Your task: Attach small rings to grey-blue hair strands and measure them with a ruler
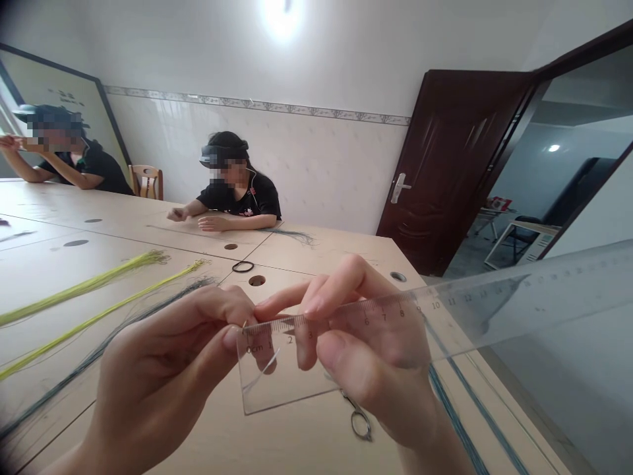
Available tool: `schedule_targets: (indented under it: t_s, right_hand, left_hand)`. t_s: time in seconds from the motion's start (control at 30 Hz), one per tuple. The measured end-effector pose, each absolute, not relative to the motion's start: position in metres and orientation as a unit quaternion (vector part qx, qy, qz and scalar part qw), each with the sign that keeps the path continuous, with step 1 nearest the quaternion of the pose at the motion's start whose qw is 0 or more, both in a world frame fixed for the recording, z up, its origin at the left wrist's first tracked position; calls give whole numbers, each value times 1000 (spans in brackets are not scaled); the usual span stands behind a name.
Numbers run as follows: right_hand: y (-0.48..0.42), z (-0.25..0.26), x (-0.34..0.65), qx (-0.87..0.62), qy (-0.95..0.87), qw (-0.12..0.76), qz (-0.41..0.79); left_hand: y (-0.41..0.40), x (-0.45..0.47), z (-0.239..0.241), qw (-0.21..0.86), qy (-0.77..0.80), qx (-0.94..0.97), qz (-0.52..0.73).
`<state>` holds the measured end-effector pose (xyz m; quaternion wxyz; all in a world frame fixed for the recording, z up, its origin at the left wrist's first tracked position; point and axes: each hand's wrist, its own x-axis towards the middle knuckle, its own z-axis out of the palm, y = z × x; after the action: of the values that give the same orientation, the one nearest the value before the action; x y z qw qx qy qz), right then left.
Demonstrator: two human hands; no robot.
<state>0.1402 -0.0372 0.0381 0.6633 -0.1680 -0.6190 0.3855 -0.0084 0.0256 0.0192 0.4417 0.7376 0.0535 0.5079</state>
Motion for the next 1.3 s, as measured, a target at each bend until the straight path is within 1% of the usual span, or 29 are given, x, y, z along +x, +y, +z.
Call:
schedule_targets:
  t_s: [0.3,0.57,1.13,1.3]
  right_hand:
    - [-38,36,143,-216,-635,658,342]
    - [-37,39,142,-213,-627,660,354]
    - [-39,39,142,-197,-628,658,366]
    - [-38,39,141,-204,-638,655,350]
  left_hand:
    - [27,-7,17,433,43,742,510]
    - [24,-8,19,447,49,734,509]
    - [24,-11,19,432,49,744,508]
    - [25,-9,19,433,49,744,506]
